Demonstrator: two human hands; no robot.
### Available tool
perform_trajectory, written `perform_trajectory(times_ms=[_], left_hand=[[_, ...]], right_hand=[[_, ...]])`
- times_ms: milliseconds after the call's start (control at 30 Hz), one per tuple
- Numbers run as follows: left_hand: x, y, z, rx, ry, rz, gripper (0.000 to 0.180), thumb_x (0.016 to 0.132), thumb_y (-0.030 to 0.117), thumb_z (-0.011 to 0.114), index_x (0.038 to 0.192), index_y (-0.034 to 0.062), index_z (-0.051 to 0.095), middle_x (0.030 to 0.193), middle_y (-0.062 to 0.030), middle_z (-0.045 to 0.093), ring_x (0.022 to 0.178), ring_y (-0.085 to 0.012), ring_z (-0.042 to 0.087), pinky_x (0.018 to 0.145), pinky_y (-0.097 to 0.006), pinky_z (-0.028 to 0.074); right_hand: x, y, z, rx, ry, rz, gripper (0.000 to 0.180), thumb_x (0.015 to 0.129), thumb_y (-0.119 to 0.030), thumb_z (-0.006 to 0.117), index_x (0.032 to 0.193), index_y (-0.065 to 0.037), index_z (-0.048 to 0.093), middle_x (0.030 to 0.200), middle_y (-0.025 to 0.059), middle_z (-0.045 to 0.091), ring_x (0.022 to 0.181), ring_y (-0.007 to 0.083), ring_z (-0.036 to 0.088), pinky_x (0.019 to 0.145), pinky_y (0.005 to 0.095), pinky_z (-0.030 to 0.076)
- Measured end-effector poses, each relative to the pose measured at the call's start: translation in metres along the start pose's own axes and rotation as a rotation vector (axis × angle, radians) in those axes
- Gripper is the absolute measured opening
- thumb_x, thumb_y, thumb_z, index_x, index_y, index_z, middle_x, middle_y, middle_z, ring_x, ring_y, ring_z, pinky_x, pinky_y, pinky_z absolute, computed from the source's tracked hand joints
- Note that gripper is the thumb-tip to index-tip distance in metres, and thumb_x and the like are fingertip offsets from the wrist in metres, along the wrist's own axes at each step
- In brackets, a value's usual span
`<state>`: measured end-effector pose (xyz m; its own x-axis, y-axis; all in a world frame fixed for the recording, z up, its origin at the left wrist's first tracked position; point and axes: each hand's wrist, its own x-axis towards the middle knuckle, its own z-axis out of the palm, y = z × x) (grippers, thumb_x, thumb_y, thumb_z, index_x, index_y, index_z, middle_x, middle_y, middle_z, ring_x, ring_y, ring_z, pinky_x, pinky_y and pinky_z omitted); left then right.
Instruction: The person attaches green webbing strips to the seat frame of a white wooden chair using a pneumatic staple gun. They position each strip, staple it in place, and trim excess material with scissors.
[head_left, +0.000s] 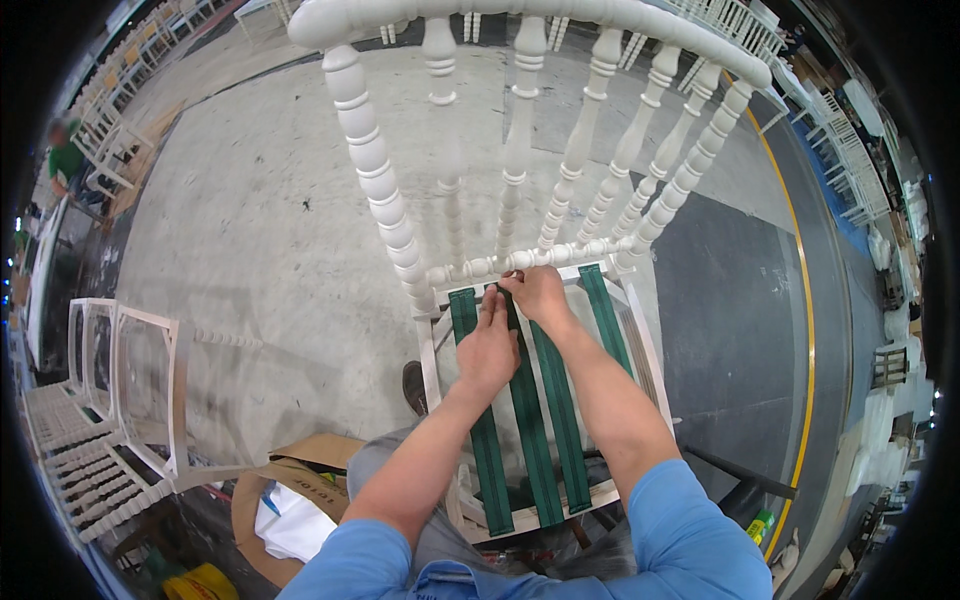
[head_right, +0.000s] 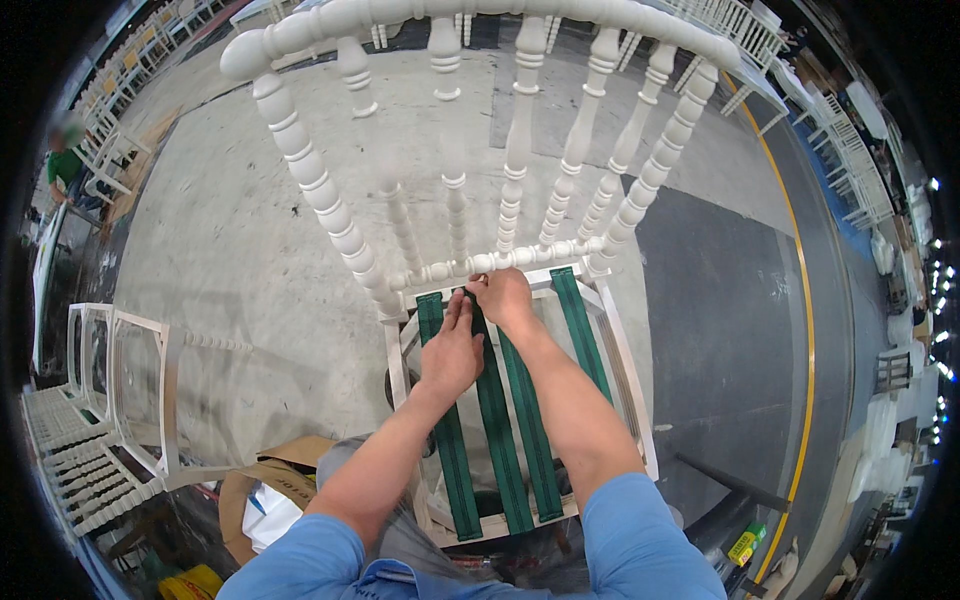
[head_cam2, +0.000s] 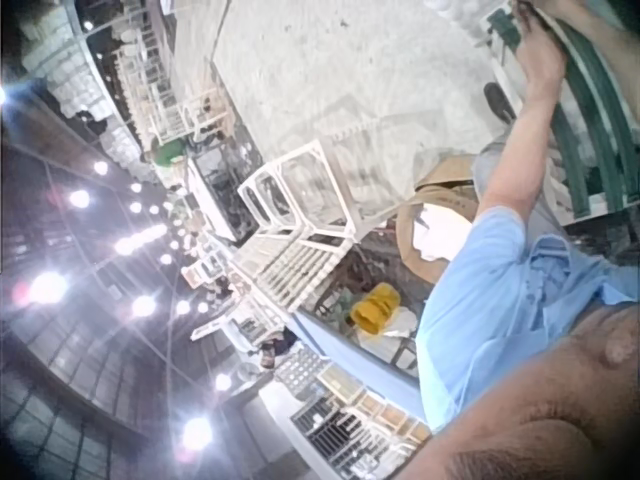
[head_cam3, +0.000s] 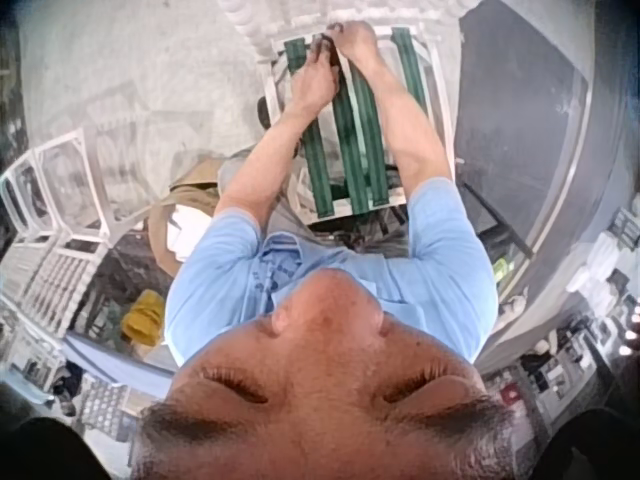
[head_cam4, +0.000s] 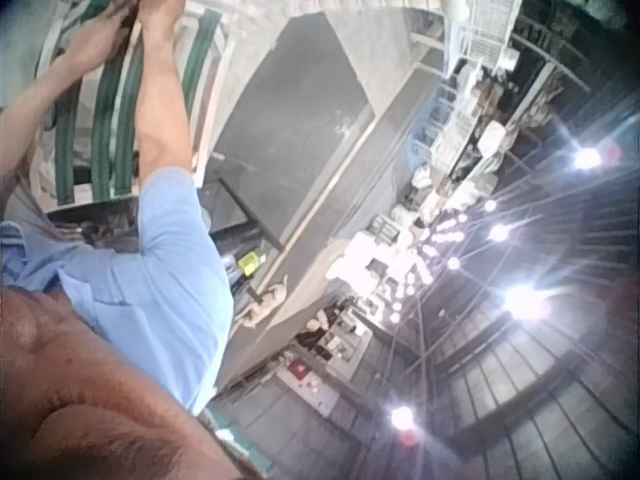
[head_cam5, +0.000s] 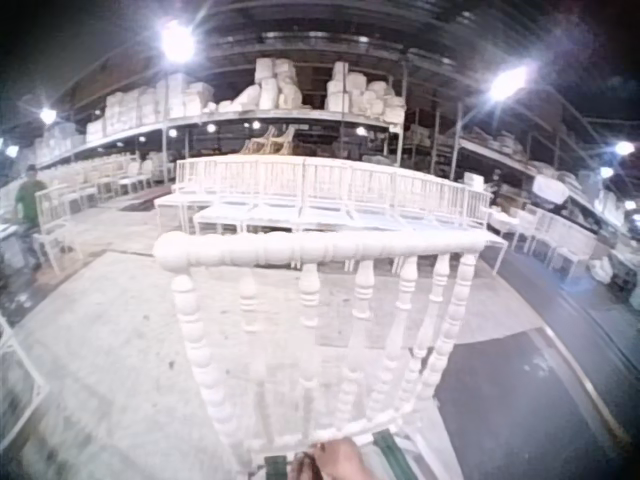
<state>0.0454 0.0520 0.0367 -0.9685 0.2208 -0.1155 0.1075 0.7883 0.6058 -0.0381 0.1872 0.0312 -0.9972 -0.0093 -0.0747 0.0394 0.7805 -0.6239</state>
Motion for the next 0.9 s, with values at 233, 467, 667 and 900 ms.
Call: perform_trajectory(times_ms=[233,467,667,900], left_hand=[[0.000,-0.006,0.006,0.065,0.112,0.092,0.068,0.092,0.018,0.063,0.152,-0.0048,0.040,0.165,-0.0160,0.035,0.119,-0.0317,0.066,0.089,-0.043,0.059],[-0.003,0.008,-0.001,0.078,-0.001,-0.003,0.068,0.094,0.019,0.063,0.153,-0.0048,0.038,0.166,-0.0149,0.032,0.128,-0.0305,0.062,0.096,-0.041,0.058],[-0.005,0.017,-0.004,0.123,0.001,-0.032,0.070,0.094,0.020,0.063,0.155,-0.0026,0.036,0.168,-0.0130,0.028,0.124,-0.0309,0.064,0.095,-0.041,0.059],[-0.004,0.017,-0.005,0.115,-0.019,-0.048,0.072,0.094,0.021,0.062,0.156,-0.0017,0.033,0.169,-0.0117,0.026,0.122,-0.0316,0.065,0.094,-0.041,0.059]], right_hand=[[-0.135,0.067,-0.078,0.453,0.405,0.131,0.018,0.093,-0.013,0.074,0.108,-0.003,0.074,0.097,0.0082,0.072,0.086,0.0155,0.065,0.077,0.0291,0.052],[-0.504,0.180,-0.224,0.021,0.783,0.816,0.016,0.098,-0.013,0.068,0.101,0.003,0.068,0.085,0.0037,0.066,0.075,0.0111,0.055,0.071,0.0298,0.047],[-0.731,0.197,-0.199,-0.254,0.541,1.532,0.021,0.086,-0.008,0.072,0.101,0.006,0.067,0.078,0.0171,0.068,0.068,0.0337,0.067,0.063,0.0464,0.052],[-0.719,0.186,-0.188,0.317,0.700,1.598,0.025,0.080,-0.005,0.077,0.102,0.004,0.067,0.082,0.0123,0.068,0.070,0.0290,0.067,0.058,0.0451,0.052]])
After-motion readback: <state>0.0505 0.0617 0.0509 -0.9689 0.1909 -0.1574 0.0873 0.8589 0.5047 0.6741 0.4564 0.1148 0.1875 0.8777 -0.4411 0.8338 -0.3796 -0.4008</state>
